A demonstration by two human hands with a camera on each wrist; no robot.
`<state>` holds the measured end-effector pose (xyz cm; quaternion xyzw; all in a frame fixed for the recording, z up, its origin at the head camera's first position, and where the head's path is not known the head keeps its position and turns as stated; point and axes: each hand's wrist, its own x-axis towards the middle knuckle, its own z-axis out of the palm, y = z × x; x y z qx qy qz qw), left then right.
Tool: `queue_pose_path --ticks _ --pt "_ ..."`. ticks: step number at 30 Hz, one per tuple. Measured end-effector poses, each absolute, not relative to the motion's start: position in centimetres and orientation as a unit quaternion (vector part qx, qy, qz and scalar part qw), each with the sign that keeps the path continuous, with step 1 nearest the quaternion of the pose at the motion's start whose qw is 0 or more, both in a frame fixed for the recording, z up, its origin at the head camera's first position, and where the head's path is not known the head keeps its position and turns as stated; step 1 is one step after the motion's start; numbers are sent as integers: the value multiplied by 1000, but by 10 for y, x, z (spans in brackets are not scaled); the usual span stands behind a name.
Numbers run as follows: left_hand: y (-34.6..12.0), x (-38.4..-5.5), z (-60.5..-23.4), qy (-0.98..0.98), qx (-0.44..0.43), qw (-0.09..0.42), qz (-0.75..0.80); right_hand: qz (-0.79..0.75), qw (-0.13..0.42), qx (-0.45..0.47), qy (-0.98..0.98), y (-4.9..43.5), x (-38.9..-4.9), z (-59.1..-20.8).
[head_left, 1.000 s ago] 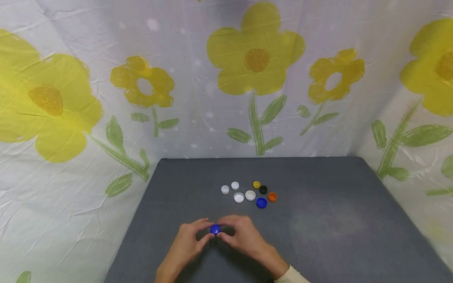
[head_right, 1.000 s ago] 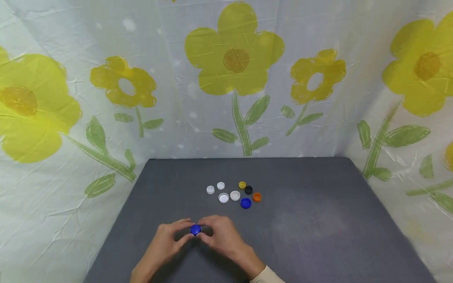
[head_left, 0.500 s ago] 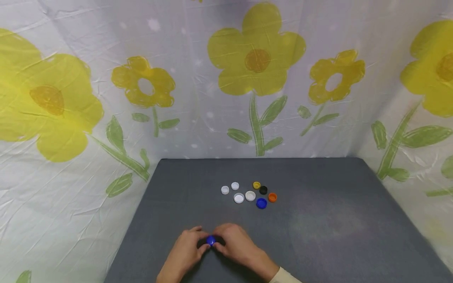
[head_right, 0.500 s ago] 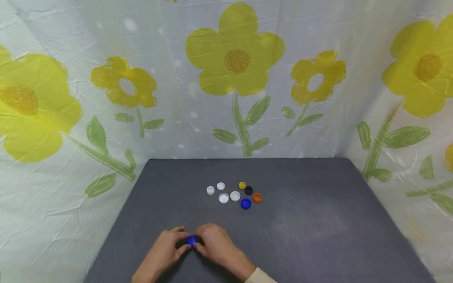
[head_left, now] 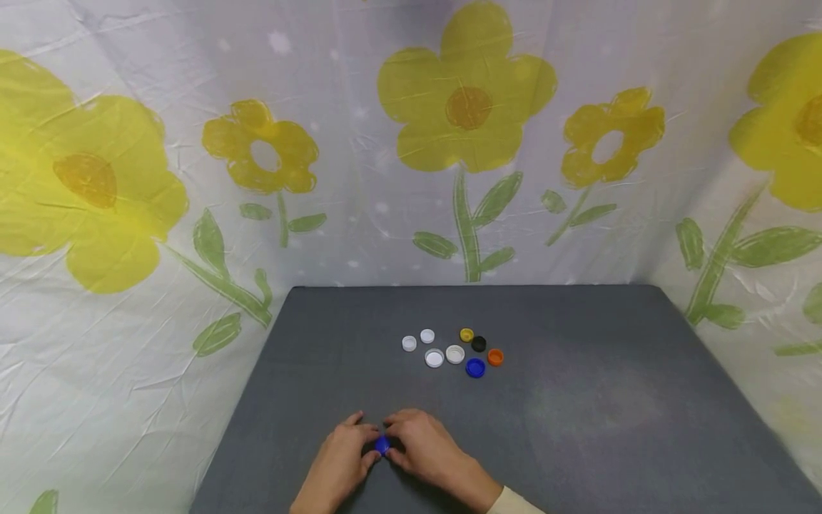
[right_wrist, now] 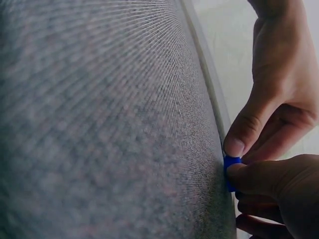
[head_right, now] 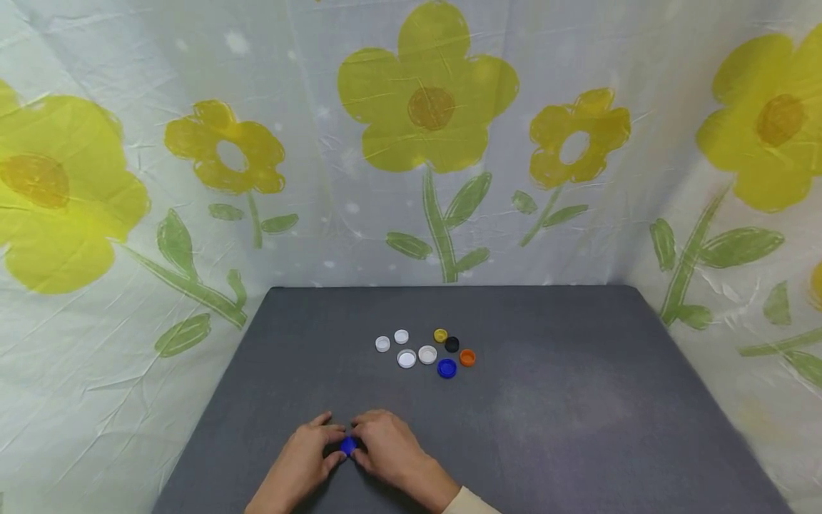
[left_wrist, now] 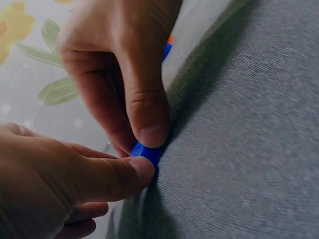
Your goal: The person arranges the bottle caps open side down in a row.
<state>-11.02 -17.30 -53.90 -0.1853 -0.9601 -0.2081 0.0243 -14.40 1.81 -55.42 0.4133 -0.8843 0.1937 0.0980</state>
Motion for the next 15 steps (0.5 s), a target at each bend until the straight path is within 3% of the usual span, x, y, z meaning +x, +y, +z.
queue_pose_path --ticks 7,15 --pt "-174 -113 -539 -959 -194 5 -208 193 75 405 -891 22 -145 -550" --pt "-174 -128 -525 -953 -212 68 -206 191 100 390 -895 40 -160 -536"
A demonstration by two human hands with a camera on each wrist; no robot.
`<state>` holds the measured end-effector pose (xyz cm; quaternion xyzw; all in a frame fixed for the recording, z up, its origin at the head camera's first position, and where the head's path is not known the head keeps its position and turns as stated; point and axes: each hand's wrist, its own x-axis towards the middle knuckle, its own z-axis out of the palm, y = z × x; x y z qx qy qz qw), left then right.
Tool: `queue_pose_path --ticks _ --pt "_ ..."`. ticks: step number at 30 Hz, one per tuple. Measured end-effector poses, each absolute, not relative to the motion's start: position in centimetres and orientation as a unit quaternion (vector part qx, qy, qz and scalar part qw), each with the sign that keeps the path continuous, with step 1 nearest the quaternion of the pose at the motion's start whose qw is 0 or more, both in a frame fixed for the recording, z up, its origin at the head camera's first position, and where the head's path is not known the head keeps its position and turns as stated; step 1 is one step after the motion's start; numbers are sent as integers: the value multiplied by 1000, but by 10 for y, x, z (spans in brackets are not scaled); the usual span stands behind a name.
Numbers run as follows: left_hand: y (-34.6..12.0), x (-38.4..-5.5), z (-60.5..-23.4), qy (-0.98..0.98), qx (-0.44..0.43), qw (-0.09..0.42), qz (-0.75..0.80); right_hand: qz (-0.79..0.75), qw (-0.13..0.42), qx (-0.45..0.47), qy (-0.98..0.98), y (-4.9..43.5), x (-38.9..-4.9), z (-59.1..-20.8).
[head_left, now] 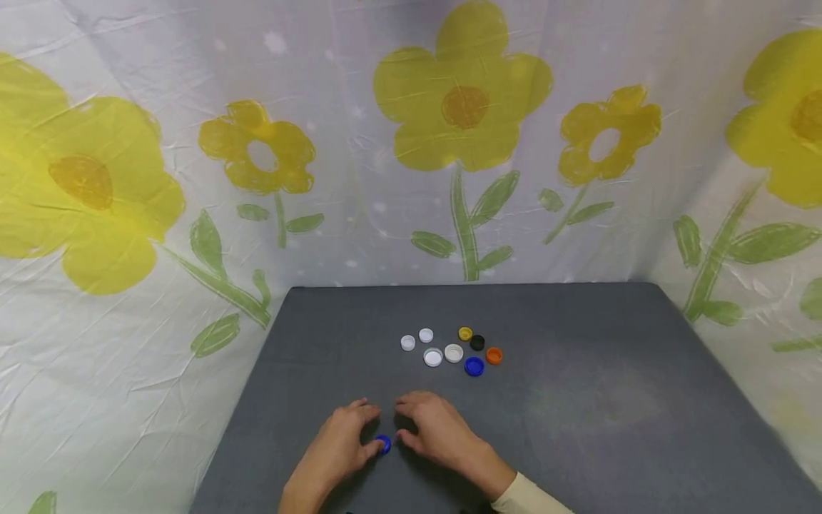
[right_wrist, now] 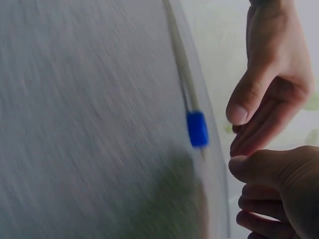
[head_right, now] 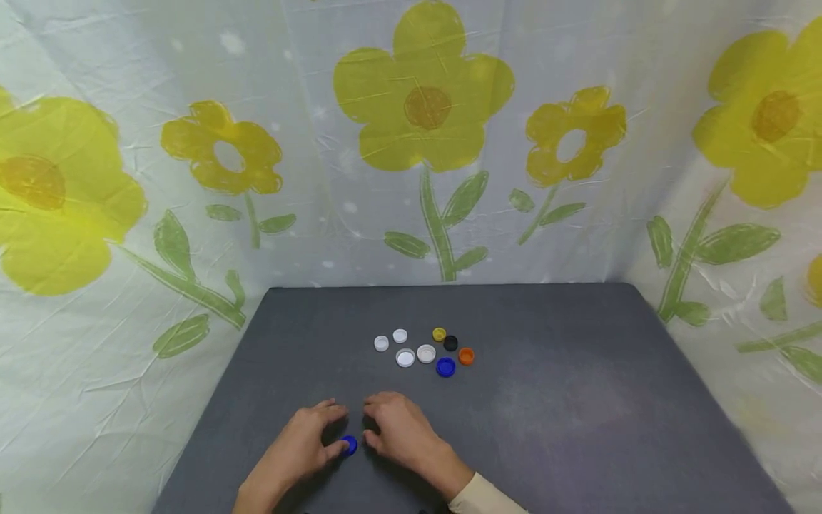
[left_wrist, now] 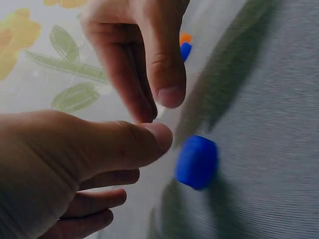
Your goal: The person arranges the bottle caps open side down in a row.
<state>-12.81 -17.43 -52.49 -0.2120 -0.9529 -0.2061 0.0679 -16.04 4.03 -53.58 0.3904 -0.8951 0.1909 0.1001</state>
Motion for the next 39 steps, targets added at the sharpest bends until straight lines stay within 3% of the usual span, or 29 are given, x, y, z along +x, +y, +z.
queue_pose_path --ticks 14,28,39 --pt "-145 -186 -495 -950 -244 108 -161 169 146 331 -917 86 -214 -506" --pt "-113 -238 -508 -956 -251 93 -124 174 114 324 -923 102 -249 -503" --pt "-92 -259 -518 -968 -232 72 -67 180 65 329 -925 100 -266 -513"
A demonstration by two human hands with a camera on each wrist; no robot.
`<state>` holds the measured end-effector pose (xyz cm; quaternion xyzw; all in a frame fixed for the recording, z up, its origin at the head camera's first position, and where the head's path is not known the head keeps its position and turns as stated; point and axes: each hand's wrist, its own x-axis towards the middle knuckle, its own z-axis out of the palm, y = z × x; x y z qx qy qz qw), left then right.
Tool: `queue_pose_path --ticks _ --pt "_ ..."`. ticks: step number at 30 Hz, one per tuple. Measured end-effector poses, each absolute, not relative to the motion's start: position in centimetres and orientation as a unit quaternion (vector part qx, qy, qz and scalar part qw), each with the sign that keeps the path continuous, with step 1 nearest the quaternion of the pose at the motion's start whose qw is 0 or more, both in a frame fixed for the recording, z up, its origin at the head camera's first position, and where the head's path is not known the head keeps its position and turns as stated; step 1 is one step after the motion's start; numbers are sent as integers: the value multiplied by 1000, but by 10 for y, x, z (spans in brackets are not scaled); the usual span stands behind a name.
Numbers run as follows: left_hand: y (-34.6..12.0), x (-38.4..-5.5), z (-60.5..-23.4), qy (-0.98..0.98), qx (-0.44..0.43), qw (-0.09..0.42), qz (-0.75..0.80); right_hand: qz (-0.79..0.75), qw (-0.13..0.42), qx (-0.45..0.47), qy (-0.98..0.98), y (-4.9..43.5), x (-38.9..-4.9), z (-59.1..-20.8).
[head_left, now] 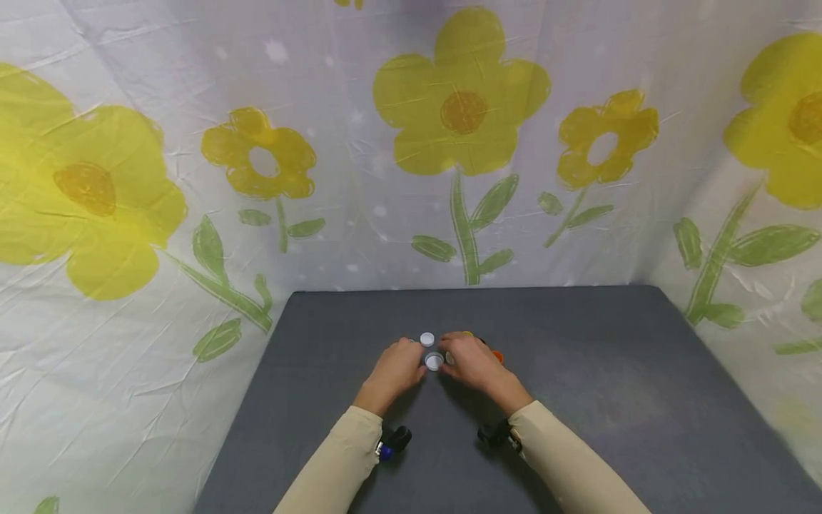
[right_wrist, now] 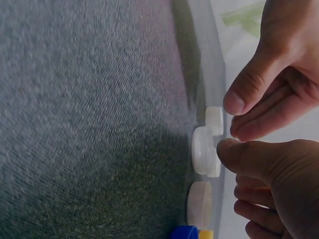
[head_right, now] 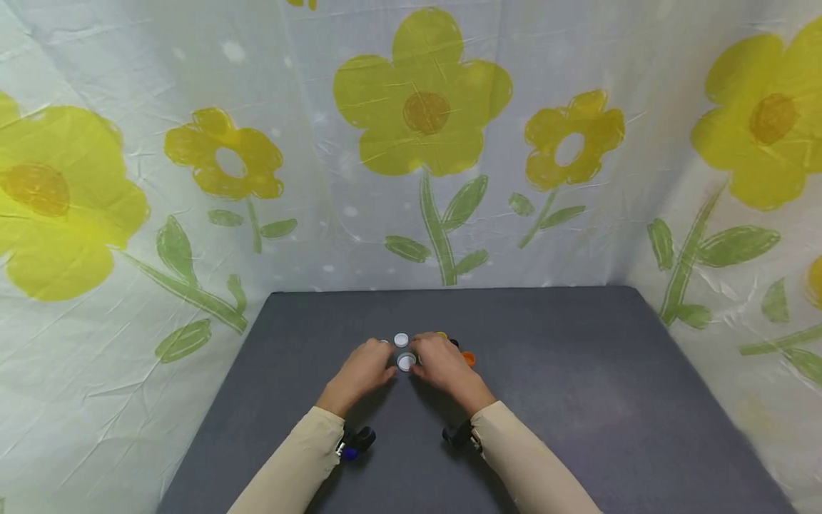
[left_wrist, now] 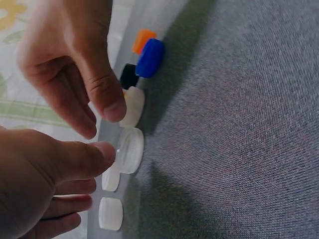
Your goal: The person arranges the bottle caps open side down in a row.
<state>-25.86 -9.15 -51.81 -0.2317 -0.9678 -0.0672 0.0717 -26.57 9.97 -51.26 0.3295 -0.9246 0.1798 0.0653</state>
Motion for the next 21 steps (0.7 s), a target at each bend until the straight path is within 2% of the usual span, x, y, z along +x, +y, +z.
queue_pose_path --ticks 13,21 --pt "-81 -275 -528 -954 -281 101 29 148 78 351 -921 98 -281 -531" --pt "-81 -279 -533 -952 -287 108 28 146 73 356 -920 97 -280 -535"
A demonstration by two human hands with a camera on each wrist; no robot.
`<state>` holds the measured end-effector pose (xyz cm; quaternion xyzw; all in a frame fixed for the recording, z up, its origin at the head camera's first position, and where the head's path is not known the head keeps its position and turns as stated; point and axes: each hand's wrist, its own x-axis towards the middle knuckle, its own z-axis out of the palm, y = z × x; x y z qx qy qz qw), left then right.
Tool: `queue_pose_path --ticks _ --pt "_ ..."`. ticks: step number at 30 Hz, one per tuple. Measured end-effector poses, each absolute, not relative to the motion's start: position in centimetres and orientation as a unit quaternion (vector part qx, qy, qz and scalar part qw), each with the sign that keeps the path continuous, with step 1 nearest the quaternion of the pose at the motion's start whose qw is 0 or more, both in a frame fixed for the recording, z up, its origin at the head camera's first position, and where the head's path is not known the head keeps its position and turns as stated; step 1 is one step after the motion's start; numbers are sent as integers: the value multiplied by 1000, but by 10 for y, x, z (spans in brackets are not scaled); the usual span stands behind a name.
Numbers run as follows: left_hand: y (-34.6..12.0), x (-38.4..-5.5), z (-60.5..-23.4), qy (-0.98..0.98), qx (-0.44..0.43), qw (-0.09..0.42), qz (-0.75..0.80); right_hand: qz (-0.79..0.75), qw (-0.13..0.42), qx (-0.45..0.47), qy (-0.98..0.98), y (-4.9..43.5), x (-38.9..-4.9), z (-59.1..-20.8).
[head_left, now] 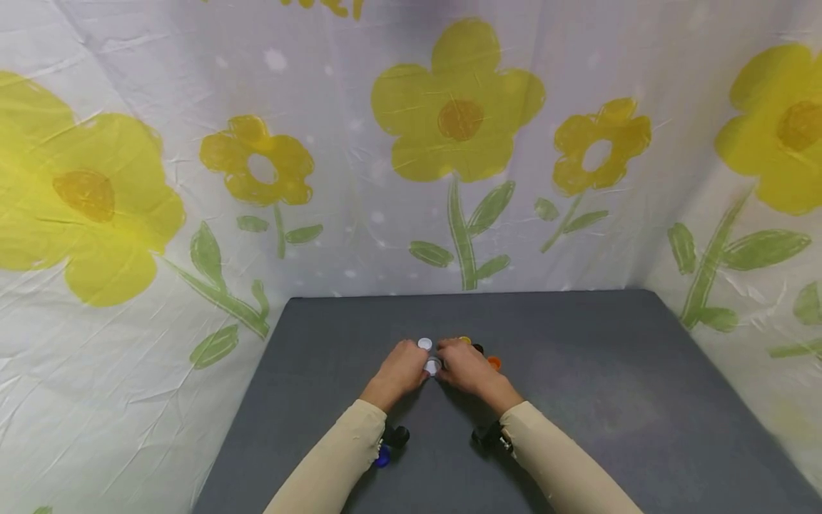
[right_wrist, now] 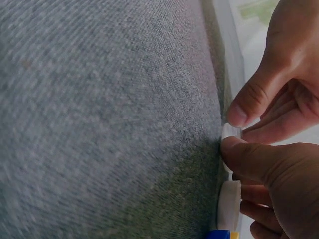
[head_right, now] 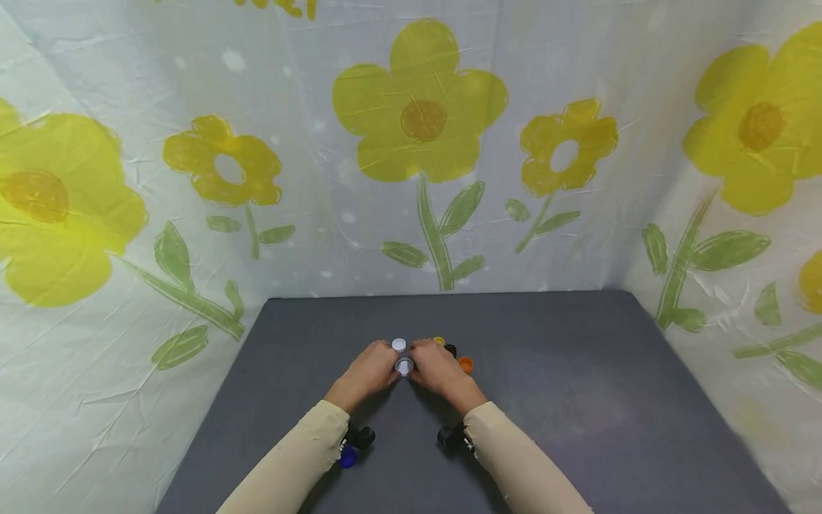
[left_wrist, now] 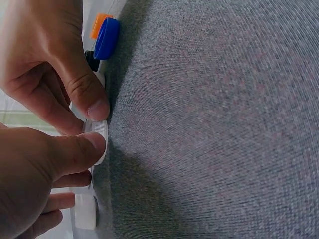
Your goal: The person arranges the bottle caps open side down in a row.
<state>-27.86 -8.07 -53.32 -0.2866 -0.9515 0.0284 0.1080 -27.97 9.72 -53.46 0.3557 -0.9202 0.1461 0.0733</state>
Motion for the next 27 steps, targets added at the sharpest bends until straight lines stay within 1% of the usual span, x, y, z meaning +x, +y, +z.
queue_pose_path --ticks 6,10,15,22,27 --pt "-82 -277 -530 -950 -292 115 14 155 73 349 -921 97 -278 -533" --pt "-83 -275 -524 -950 -291 109 -9 170 75 346 -920 99 -275 -528" --pt "-83 -270 -514 -949 -298 103 -13 191 66 345 -917 101 -269 -518" --pt "-84 -257 -492 -954 -286 84 -15 201 84 357 -908 103 -259 -501" --pt "-87 -246 -479 -951 -296 91 -21 208 79 351 -910 105 -250 -493"
